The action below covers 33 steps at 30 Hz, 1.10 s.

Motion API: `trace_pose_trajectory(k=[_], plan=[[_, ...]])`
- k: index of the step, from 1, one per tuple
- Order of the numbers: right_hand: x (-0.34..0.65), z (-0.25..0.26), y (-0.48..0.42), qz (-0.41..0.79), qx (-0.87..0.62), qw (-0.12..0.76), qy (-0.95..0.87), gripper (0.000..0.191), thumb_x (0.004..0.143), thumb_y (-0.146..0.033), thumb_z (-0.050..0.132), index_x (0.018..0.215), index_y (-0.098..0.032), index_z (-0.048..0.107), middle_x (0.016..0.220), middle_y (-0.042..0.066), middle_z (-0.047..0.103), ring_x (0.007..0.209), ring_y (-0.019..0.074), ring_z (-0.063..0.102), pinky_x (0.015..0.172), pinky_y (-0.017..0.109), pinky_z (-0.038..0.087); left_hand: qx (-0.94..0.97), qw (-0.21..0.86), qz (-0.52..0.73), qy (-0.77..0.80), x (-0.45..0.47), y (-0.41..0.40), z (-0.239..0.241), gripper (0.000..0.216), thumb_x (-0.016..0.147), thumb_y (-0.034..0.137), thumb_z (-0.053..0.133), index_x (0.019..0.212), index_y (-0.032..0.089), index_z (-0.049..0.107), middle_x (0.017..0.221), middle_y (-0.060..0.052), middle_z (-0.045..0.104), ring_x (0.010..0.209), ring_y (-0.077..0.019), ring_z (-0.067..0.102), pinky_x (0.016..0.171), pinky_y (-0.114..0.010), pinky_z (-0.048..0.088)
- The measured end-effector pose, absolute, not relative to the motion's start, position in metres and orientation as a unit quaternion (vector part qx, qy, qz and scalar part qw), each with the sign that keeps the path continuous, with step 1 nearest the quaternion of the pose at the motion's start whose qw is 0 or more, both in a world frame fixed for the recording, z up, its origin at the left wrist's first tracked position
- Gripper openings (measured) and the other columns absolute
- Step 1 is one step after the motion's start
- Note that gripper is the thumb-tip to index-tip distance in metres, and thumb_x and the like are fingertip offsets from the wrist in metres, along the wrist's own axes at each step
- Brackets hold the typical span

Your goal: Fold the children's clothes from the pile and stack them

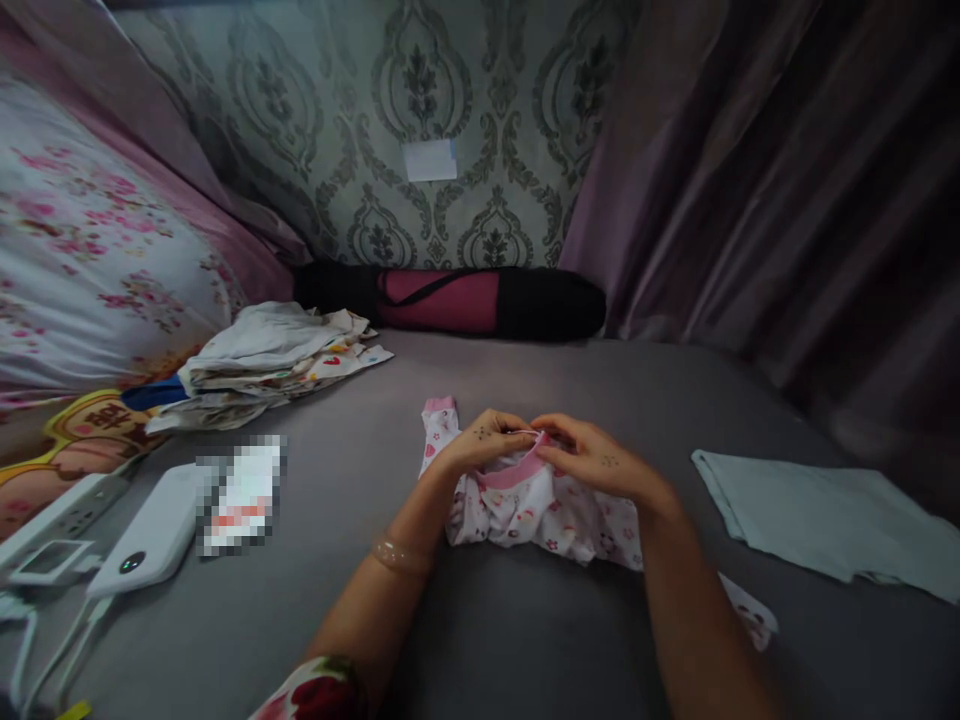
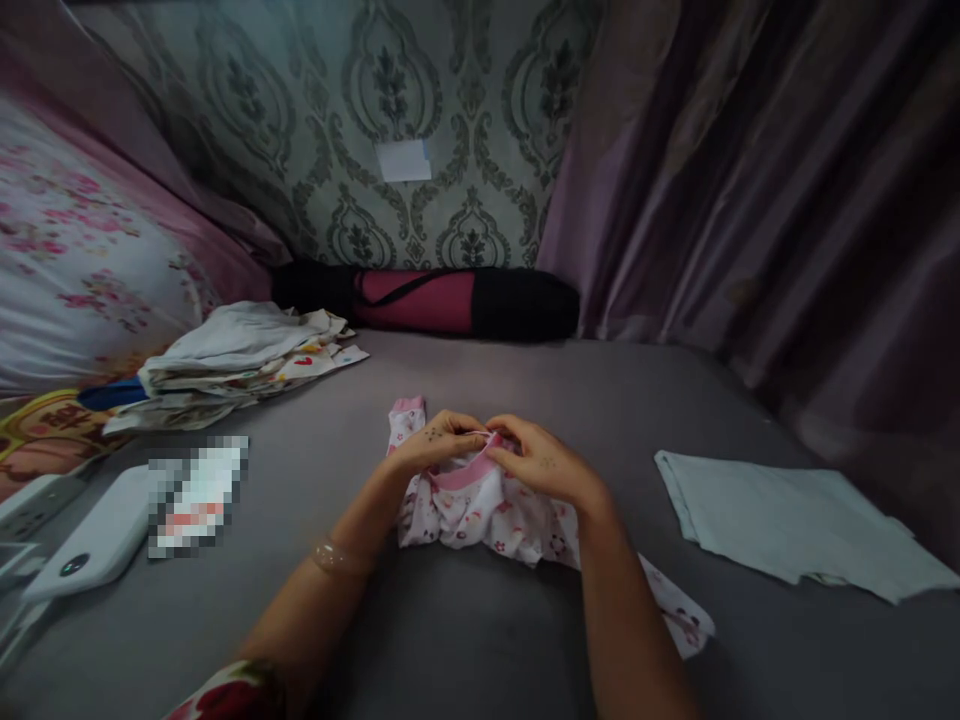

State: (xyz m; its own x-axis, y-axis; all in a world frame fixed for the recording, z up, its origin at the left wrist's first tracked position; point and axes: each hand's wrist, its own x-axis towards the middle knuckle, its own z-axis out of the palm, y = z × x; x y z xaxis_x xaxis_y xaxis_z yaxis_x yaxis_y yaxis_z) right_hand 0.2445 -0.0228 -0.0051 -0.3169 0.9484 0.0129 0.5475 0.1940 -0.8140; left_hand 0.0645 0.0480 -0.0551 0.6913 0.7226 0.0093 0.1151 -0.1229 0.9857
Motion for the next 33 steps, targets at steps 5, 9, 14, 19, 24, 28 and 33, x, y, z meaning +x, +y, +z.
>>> trace_pose_trajectory(k=[5, 9, 14, 19, 24, 28, 33], plan=[[0.253, -0.017, -0.014, 0.376, -0.574, 0.286, -0.669, 0.03, 0.082, -0.043, 0.056, 0.085, -0.015, 0.068, 0.066, 0.0, 0.061, 0.057, 0.0128, 0.054, 0.052, 0.024, 0.039, 0.682, 0.552, 0.287, 0.384, 0.055, 0.048, -0.045, 0.04, 0.077, 0.053, 0.063, 0.081, 0.013, 0.065, 0.058, 0.003, 0.051, 0.049, -0.007, 0.042, 0.044, -0.019, 0.032], [0.275, -0.025, -0.009, 0.317, -0.638, 0.329, -0.62, 0.03, 0.079, -0.044, 0.057, 0.082, -0.016, 0.068, 0.066, 0.0, 0.062, 0.059, 0.0138, 0.054, 0.053, 0.024, 0.038, 0.724, 0.46, 0.311, 0.41, 0.041, 0.048, -0.031, 0.035, 0.077, 0.048, 0.065, 0.085, 0.014, 0.063, 0.075, -0.003, 0.062, 0.067, -0.0115, 0.054, 0.057, -0.022, 0.041], [0.294, -0.024, -0.009, 0.312, -0.662, 0.353, -0.583, 0.031, 0.074, -0.045, 0.061, 0.081, -0.016, 0.07, 0.074, 0.003, 0.066, 0.065, 0.0153, 0.057, 0.058, 0.025, 0.041, 0.791, 0.373, 0.215, 0.435, 0.038, 0.036, -0.027, 0.042, 0.071, 0.051, 0.07, 0.092, 0.017, 0.057, 0.081, -0.002, 0.061, 0.071, -0.0157, 0.055, 0.06, -0.025, 0.04], [0.302, -0.016, -0.015, 0.305, -0.665, 0.378, -0.567, 0.036, 0.071, -0.049, 0.065, 0.081, -0.016, 0.071, 0.077, 0.004, 0.067, 0.068, 0.0163, 0.058, 0.059, 0.026, 0.042, 0.819, 0.322, 0.142, 0.452, 0.045, 0.031, -0.04, 0.044, 0.071, 0.047, 0.07, 0.099, 0.017, 0.054, 0.088, -0.005, 0.062, 0.079, -0.0197, 0.057, 0.064, -0.028, 0.04], [0.308, -0.01, -0.021, 0.288, -0.654, 0.416, -0.563, 0.038, 0.071, -0.052, 0.067, 0.085, -0.017, 0.071, 0.078, 0.004, 0.068, 0.07, 0.0172, 0.059, 0.061, 0.027, 0.043, 0.81, 0.33, 0.15, 0.461, 0.048, 0.036, -0.044, 0.035, 0.075, 0.046, 0.065, 0.092, 0.016, 0.058, 0.082, -0.004, 0.062, 0.074, -0.0183, 0.056, 0.062, -0.027, 0.038], [0.31, -0.009, -0.023, 0.296, -0.631, 0.415, -0.585, 0.037, 0.074, -0.052, 0.066, 0.09, -0.019, 0.071, 0.084, 0.004, 0.068, 0.075, 0.0177, 0.059, 0.063, 0.026, 0.044, 0.786, 0.37, 0.212, 0.448, 0.053, 0.038, -0.043, 0.029, 0.079, 0.044, 0.06, 0.084, 0.015, 0.061, 0.072, -0.001, 0.059, 0.066, -0.0144, 0.052, 0.055, -0.023, 0.035], [0.31, -0.013, -0.022, 0.311, -0.608, 0.42, -0.598, 0.038, 0.079, -0.053, 0.062, 0.095, -0.019, 0.07, 0.082, 0.003, 0.067, 0.073, 0.0163, 0.058, 0.064, 0.026, 0.043, 0.724, 0.418, 0.308, 0.454, 0.049, 0.042, -0.037, 0.026, 0.079, 0.041, 0.057, 0.075, 0.015, 0.059, 0.067, 0.002, 0.054, 0.059, -0.0098, 0.046, 0.051, -0.02, 0.033]])
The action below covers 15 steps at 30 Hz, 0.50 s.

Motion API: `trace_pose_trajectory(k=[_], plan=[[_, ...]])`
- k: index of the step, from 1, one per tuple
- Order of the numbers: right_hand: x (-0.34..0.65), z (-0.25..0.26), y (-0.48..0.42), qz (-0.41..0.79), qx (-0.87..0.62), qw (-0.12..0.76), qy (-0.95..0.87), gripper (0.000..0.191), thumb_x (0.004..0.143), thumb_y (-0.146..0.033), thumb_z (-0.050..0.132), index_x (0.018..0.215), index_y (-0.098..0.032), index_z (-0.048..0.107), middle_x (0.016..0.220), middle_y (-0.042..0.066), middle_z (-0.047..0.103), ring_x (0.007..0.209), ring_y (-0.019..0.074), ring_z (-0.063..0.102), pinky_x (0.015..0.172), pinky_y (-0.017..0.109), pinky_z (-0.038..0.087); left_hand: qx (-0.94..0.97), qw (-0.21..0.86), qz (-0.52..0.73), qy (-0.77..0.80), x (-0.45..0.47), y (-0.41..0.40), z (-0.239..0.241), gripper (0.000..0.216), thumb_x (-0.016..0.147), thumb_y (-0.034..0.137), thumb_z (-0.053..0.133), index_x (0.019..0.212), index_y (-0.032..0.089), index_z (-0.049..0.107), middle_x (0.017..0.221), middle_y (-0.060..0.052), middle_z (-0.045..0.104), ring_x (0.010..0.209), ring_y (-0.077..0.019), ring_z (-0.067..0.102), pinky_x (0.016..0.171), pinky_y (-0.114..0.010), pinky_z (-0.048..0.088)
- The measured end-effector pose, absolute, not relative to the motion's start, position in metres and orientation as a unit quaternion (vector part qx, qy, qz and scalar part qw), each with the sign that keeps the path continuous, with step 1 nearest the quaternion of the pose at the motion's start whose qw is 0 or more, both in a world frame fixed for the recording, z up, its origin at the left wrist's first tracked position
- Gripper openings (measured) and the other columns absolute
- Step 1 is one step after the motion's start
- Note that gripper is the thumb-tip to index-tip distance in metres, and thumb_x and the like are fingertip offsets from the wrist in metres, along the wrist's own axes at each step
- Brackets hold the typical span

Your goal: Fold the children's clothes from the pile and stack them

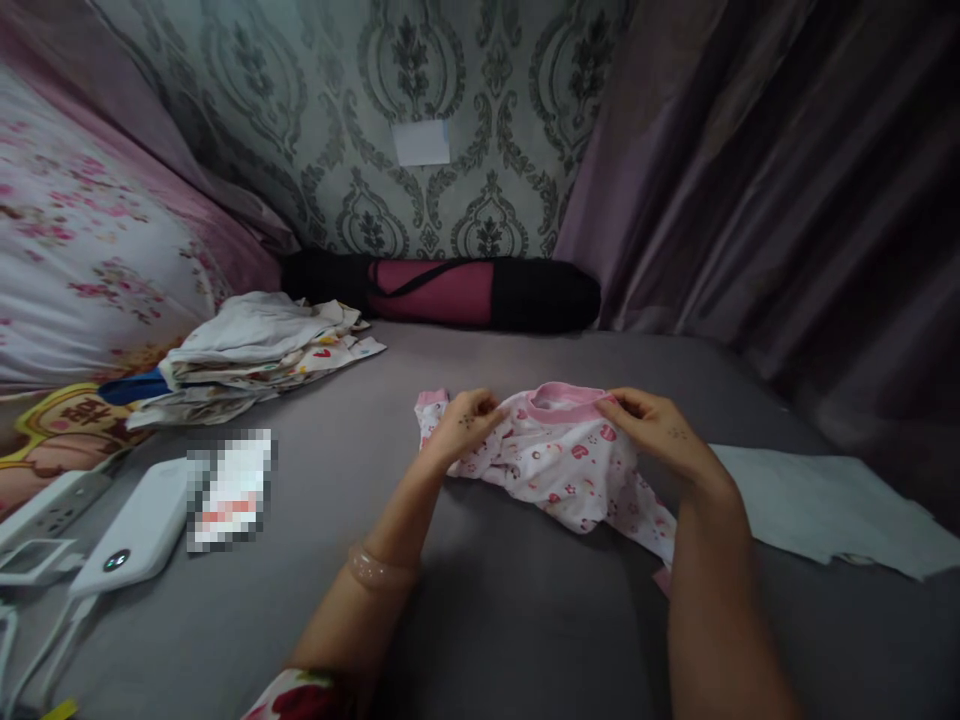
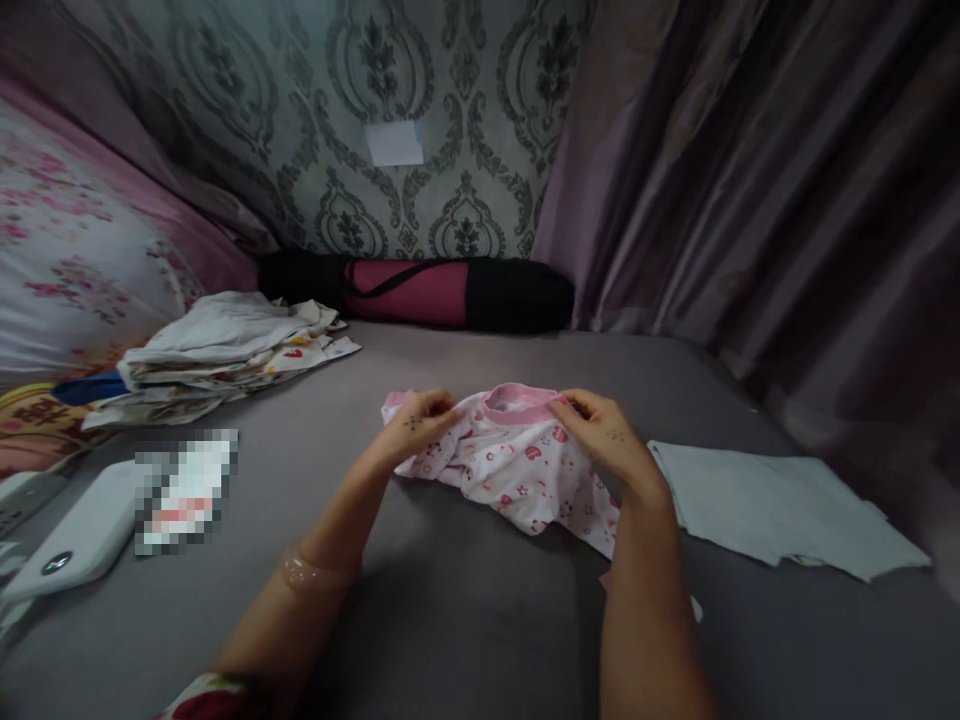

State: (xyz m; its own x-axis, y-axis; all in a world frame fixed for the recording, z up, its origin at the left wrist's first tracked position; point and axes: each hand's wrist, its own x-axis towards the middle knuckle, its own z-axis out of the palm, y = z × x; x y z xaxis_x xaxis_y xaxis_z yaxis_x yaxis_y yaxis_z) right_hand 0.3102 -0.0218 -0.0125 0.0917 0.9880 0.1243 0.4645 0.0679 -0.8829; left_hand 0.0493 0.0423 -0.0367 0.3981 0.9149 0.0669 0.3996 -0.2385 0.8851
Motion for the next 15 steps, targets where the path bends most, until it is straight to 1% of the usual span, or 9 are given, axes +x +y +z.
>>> trace_pose_trajectory(k=[4, 8, 10, 12, 15], plan=[[0.301, -0.007, -0.026, 0.303, -0.602, 0.412, -0.613, 0.038, 0.082, -0.053, 0.057, 0.098, -0.02, 0.069, 0.082, 0.001, 0.066, 0.07, 0.0149, 0.057, 0.062, 0.025, 0.042, 0.647, 0.491, 0.368, 0.453, 0.033, 0.042, -0.021, 0.028, 0.077, 0.043, 0.059, 0.08, 0.015, 0.058, 0.063, 0.004, 0.05, 0.054, -0.0078, 0.043, 0.048, -0.018, 0.032], [0.289, 0.013, -0.034, 0.291, -0.566, 0.419, -0.647, 0.038, 0.085, -0.052, 0.054, 0.095, -0.019, 0.069, 0.08, 0.001, 0.064, 0.072, 0.0148, 0.056, 0.065, 0.026, 0.043, 0.663, 0.497, 0.388, 0.404, 0.014, 0.038, 0.004, 0.029, 0.073, 0.042, 0.066, 0.078, 0.014, 0.062, 0.067, 0.002, 0.056, 0.06, -0.008, 0.048, 0.052, -0.018, 0.036], [0.285, 0.026, -0.039, 0.285, -0.558, 0.423, -0.655, 0.038, 0.084, -0.053, 0.056, 0.091, -0.019, 0.07, 0.079, 0.001, 0.065, 0.073, 0.0145, 0.057, 0.066, 0.025, 0.043, 0.7, 0.49, 0.369, 0.367, 0.005, 0.034, 0.021, 0.031, 0.072, 0.042, 0.069, 0.081, 0.013, 0.066, 0.071, 0.0, 0.06, 0.062, -0.0087, 0.051, 0.054, -0.018, 0.039], [0.284, 0.04, -0.044, 0.293, -0.558, 0.417, -0.654, 0.036, 0.081, -0.052, 0.06, 0.089, -0.019, 0.07, 0.079, 0.001, 0.066, 0.071, 0.0135, 0.057, 0.065, 0.025, 0.043, 0.734, 0.477, 0.335, 0.349, -0.004, 0.029, 0.041, 0.032, 0.072, 0.043, 0.07, 0.084, 0.013, 0.069, 0.071, -0.001, 0.063, 0.06, -0.0089, 0.051, 0.051, -0.018, 0.039], [0.286, 0.064, -0.053, 0.355, -0.546, 0.384, -0.654, 0.034, 0.075, -0.049, 0.067, 0.093, -0.02, 0.07, 0.078, 0.001, 0.067, 0.069, 0.013, 0.059, 0.062, 0.024, 0.045, 0.781, 0.443, 0.281, 0.339, -0.02, 0.021, 0.075, 0.03, 0.072, 0.042, 0.07, 0.082, 0.015, 0.072, 0.065, -0.001, 0.062, 0.055, -0.0086, 0.05, 0.047, -0.017, 0.037]])
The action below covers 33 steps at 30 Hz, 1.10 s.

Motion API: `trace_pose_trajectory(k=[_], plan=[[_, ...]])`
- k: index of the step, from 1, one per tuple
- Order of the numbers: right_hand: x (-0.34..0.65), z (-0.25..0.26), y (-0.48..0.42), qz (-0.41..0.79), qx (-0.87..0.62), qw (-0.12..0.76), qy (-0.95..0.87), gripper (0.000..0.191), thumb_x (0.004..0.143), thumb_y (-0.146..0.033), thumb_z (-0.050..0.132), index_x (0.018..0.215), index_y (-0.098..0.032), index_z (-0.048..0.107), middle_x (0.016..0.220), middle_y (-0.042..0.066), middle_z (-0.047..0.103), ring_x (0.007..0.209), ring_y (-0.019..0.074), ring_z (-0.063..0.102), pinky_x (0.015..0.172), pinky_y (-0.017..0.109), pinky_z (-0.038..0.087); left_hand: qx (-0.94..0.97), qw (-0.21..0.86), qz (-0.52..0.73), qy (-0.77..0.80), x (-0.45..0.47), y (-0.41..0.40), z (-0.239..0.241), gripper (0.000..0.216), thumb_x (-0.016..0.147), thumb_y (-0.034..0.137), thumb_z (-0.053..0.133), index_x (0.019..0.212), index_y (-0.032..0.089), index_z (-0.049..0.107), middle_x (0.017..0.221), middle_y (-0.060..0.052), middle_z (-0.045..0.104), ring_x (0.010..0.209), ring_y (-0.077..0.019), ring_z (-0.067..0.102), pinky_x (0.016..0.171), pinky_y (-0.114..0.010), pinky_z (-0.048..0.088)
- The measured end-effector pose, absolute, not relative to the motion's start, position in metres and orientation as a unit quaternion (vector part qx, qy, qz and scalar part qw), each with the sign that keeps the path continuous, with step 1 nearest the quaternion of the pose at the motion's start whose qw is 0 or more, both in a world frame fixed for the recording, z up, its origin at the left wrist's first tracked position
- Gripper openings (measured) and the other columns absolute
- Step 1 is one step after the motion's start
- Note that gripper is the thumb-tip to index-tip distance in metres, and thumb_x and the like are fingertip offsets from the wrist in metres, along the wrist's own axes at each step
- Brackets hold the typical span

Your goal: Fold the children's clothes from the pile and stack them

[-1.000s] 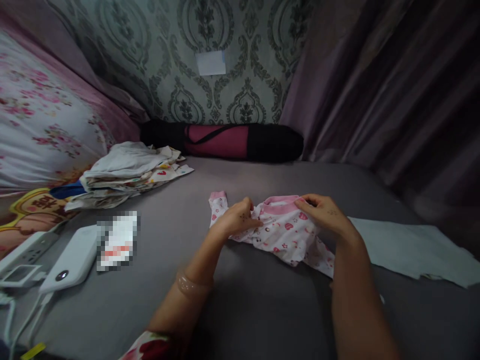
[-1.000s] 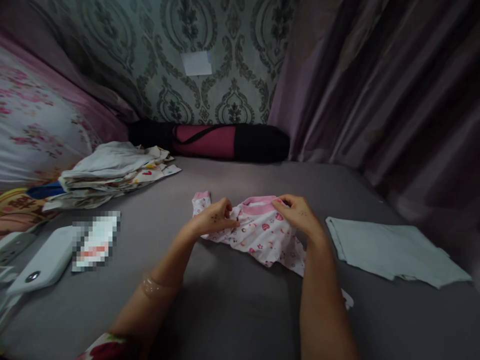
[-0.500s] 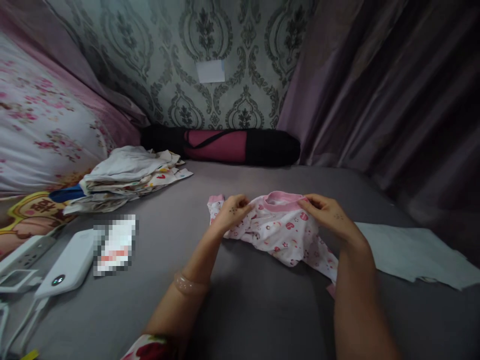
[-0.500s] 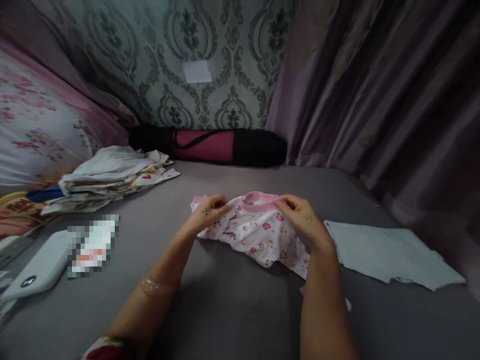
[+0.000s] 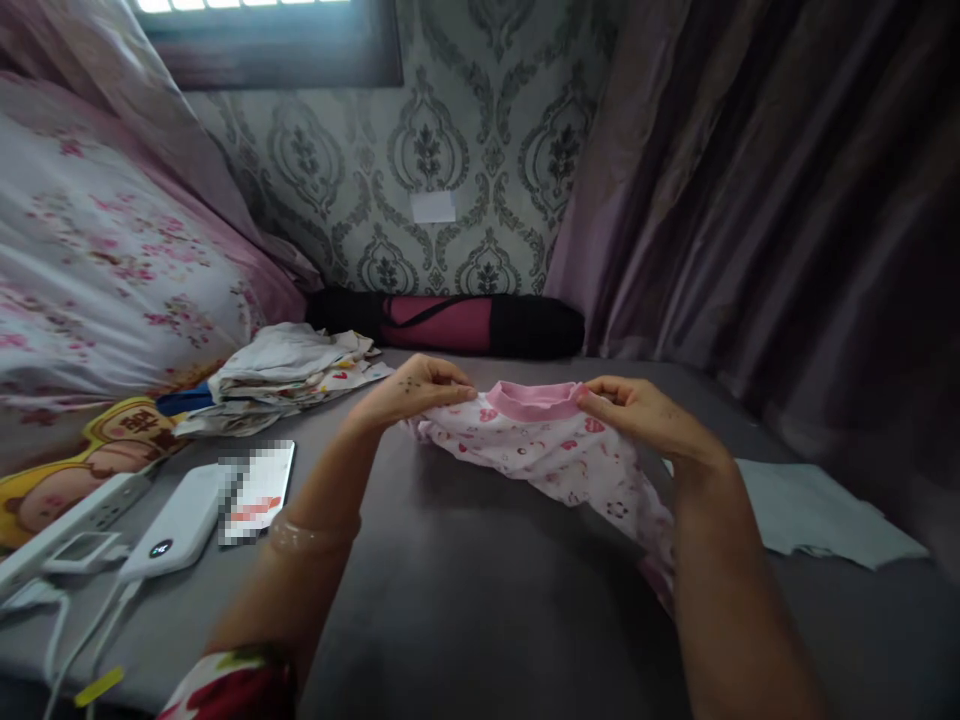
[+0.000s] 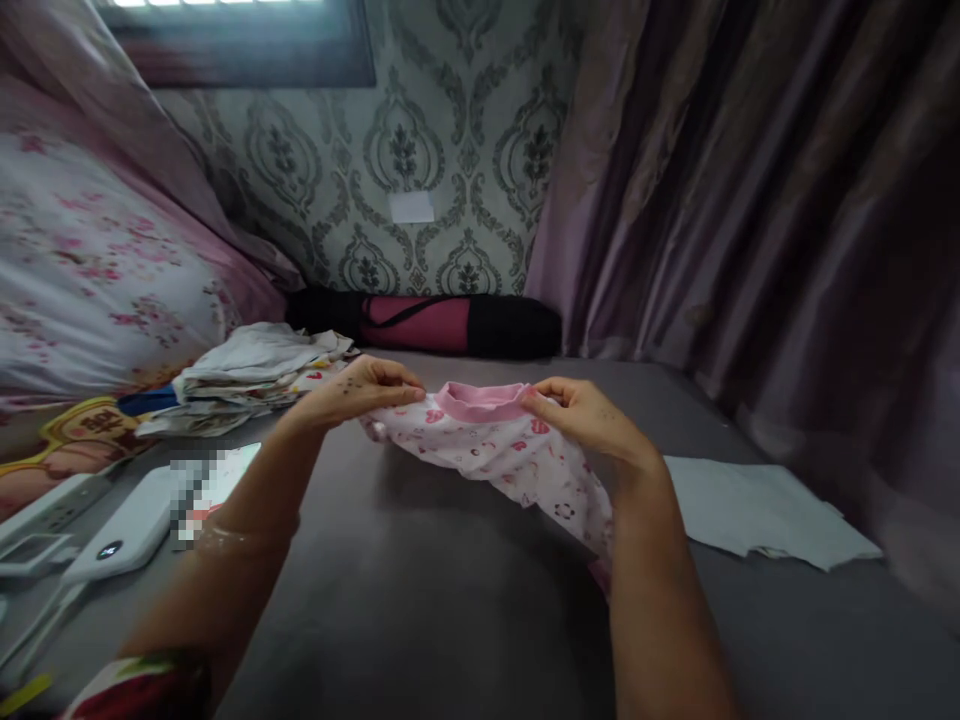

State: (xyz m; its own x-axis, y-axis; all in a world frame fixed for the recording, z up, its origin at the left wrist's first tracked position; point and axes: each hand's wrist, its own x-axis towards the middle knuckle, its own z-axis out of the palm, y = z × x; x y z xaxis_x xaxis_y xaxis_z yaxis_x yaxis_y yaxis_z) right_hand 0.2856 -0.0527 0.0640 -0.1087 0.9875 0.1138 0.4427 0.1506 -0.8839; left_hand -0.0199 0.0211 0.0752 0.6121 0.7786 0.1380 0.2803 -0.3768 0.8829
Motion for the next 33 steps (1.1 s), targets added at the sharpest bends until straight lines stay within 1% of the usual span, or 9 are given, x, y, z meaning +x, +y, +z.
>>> trace_pose_trajectory(k=[3, 6, 10, 15, 18, 22, 25, 28, 33], plan=[[0.288, 0.087, -0.06, 0.433, -0.505, 0.34, -0.665, 0.04, 0.066, -0.044, 0.075, 0.098, -0.021, 0.07, 0.078, 0.002, 0.07, 0.073, 0.0159, 0.063, 0.064, 0.027, 0.05, 0.823, 0.406, 0.233, 0.321, -0.038, 0.015, 0.108, 0.027, 0.071, 0.041, 0.071, 0.081, 0.016, 0.073, 0.066, -0.001, 0.064, 0.056, -0.0096, 0.052, 0.048, -0.017, 0.038], [0.29, 0.107, -0.06, 0.427, -0.511, 0.312, -0.678, 0.036, 0.062, -0.044, 0.077, 0.089, -0.02, 0.073, 0.073, 0.002, 0.07, 0.071, 0.0176, 0.065, 0.061, 0.028, 0.051, 0.842, 0.368, 0.223, 0.325, -0.05, 0.015, 0.133, 0.024, 0.072, 0.04, 0.069, 0.078, 0.017, 0.072, 0.065, 0.0, 0.064, 0.056, -0.0099, 0.052, 0.05, -0.018, 0.039], [0.291, 0.131, -0.048, 0.265, -0.588, 0.319, -0.694, 0.031, 0.061, -0.05, 0.075, 0.067, -0.019, 0.072, 0.059, 0.001, 0.064, 0.052, 0.0128, 0.056, 0.045, 0.023, 0.038, 0.851, 0.257, 0.303, 0.342, -0.044, 0.028, 0.152, 0.024, 0.075, 0.039, 0.065, 0.077, 0.016, 0.071, 0.067, 0.0, 0.062, 0.059, -0.0103, 0.052, 0.053, -0.019, 0.039], [0.292, 0.157, -0.03, -0.02, -0.62, 0.432, -0.655, 0.034, 0.07, -0.056, 0.07, 0.067, -0.021, 0.071, 0.055, 0.001, 0.06, 0.057, 0.0157, 0.056, 0.049, 0.026, 0.034, 0.773, 0.046, 0.516, 0.366, -0.026, 0.05, 0.162, 0.025, 0.077, 0.038, 0.061, 0.084, 0.015, 0.069, 0.079, -0.003, 0.064, 0.074, -0.0136, 0.054, 0.064, -0.022, 0.042], [0.294, 0.168, -0.022, -0.047, -0.599, 0.378, -0.705, 0.036, 0.073, -0.055, 0.068, 0.068, -0.019, 0.071, 0.057, 0.002, 0.061, 0.059, 0.0147, 0.054, 0.053, 0.026, 0.035, 0.794, 0.045, 0.494, 0.351, -0.024, 0.063, 0.161, 0.024, 0.075, 0.038, 0.064, 0.078, 0.014, 0.069, 0.072, -0.001, 0.063, 0.07, -0.0129, 0.054, 0.064, -0.022, 0.042], [0.298, 0.175, -0.014, -0.089, -0.547, 0.418, -0.719, 0.041, 0.086, -0.05, 0.053, 0.092, -0.014, 0.072, 0.079, 0.004, 0.068, 0.071, 0.0145, 0.057, 0.062, 0.026, 0.04, 0.762, 0.061, 0.552, 0.332, -0.019, 0.071, 0.155, 0.025, 0.079, 0.038, 0.06, 0.078, 0.014, 0.069, 0.07, -0.001, 0.063, 0.068, -0.0118, 0.054, 0.063, -0.021, 0.042], [0.3, 0.174, -0.008, -0.105, -0.561, 0.357, -0.739, 0.032, 0.083, -0.048, 0.058, 0.085, -0.019, 0.072, 0.081, 0.004, 0.068, 0.076, 0.0182, 0.06, 0.066, 0.028, 0.043, 0.793, 0.086, 0.519, 0.308, -0.012, 0.073, 0.152, 0.026, 0.076, 0.04, 0.065, 0.074, 0.014, 0.069, 0.068, 0.0, 0.063, 0.067, -0.0124, 0.055, 0.062, -0.022, 0.042], [0.302, 0.168, -0.002, -0.167, -0.551, 0.39, -0.719, 0.031, 0.082, -0.05, 0.058, 0.082, -0.023, 0.072, 0.09, 0.006, 0.069, 0.087, 0.0221, 0.061, 0.073, 0.033, 0.046, 0.77, 0.066, 0.549, 0.318, -0.007, 0.078, 0.15, 0.028, 0.077, 0.042, 0.064, 0.075, 0.015, 0.07, 0.07, -0.001, 0.065, 0.071, -0.0141, 0.056, 0.066, -0.024, 0.044], [0.303, 0.161, 0.006, -0.214, -0.574, 0.404, -0.679, 0.036, 0.084, -0.054, 0.054, 0.079, -0.023, 0.072, 0.099, 0.006, 0.067, 0.093, 0.0234, 0.06, 0.083, 0.04, 0.043, 0.769, -0.025, 0.536, 0.347, -0.005, 0.088, 0.149, 0.023, 0.076, 0.042, 0.067, 0.075, 0.02, 0.072, 0.089, -0.004, 0.067, 0.093, -0.0193, 0.057, 0.086, -0.031, 0.043]])
